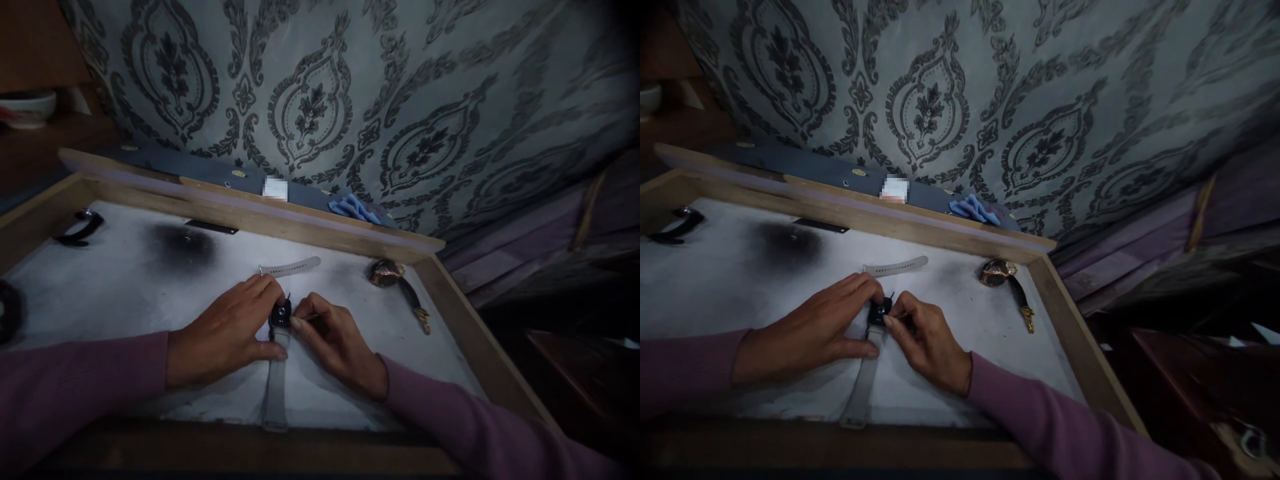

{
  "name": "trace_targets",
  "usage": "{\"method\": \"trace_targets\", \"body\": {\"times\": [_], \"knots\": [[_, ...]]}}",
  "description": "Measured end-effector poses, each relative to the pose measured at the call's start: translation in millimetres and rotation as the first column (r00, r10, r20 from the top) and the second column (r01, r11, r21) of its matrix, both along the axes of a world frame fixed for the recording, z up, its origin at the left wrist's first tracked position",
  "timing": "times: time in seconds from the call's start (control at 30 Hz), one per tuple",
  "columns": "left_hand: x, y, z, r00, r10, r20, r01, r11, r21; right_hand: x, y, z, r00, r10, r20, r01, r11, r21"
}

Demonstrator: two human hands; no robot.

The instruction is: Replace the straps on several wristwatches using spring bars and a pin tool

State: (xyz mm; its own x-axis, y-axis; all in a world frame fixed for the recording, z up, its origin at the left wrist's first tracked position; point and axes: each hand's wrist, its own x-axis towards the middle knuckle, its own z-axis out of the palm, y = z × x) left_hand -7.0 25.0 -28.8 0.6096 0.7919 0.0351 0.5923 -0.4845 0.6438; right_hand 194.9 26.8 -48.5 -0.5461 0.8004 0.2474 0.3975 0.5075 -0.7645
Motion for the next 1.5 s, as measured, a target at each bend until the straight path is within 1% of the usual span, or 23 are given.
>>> {"method": "trace_targets", "body": {"times": [0.17, 0.33, 0.47, 0.57, 0.77, 0.9, 1.03, 1.2, 1.3, 1.4, 1.5], "knots": [[0, 0, -0.8, 1.0, 0.009, 0.017, -0.009, 1.0, -0.007, -2, -1, 0.5, 1.0, 0.03, -0.004, -0.03, 0.999, 0.044], [0, 0, -0.6, 1.0, 0.006, 0.026, -0.006, 1.0, -0.008, -3, 0, 2.5, 0.996, 0.089, 0.021, -0.091, 0.986, 0.138], [-1, 0, -2.0, 0.999, -0.002, 0.04, 0.001, 1.0, 0.006, -4, 1, 3.6, 0.993, 0.107, 0.042, -0.113, 0.979, 0.167], [-1, 0, -2.2, 0.999, 0.004, 0.048, -0.005, 1.0, 0.005, -4, 1, 3.0, 0.994, 0.101, 0.043, -0.107, 0.979, 0.172], [-1, 1, -2.3, 0.999, 0.0, 0.054, 0.0, 1.0, 0.005, -3, 1, 1.1, 0.998, 0.066, 0.02, -0.068, 0.989, 0.134], [-1, 2, -4.1, 0.999, -0.003, 0.048, 0.002, 1.0, 0.015, -3, 1, 0.5, 0.999, 0.038, -0.02, -0.037, 0.998, 0.047], [-2, 2, -3.7, 0.999, 0.004, 0.049, -0.005, 1.0, 0.016, -4, 1, -0.3, 1.0, -0.006, -0.02, 0.005, 1.0, -0.023], [-2, 3, -3.7, 0.999, -0.013, 0.036, 0.012, 1.0, 0.003, -3, 2, -2.0, 0.999, -0.018, -0.051, 0.014, 0.997, -0.073], [-4, 5, -5.1, 0.999, -0.025, 0.041, 0.024, 1.0, 0.017, -3, 3, -1.6, 0.997, -0.022, -0.07, 0.015, 0.995, -0.096], [-7, 7, -3.6, 0.997, -0.061, 0.044, 0.06, 0.998, 0.018, -3, 3, -0.6, 0.997, -0.018, -0.081, 0.01, 0.995, -0.102], [-11, 10, 0.3, 0.992, -0.116, 0.042, 0.117, 0.993, -0.022, -3, 3, 0.4, 0.997, -0.016, -0.078, 0.008, 0.994, -0.108]]}}
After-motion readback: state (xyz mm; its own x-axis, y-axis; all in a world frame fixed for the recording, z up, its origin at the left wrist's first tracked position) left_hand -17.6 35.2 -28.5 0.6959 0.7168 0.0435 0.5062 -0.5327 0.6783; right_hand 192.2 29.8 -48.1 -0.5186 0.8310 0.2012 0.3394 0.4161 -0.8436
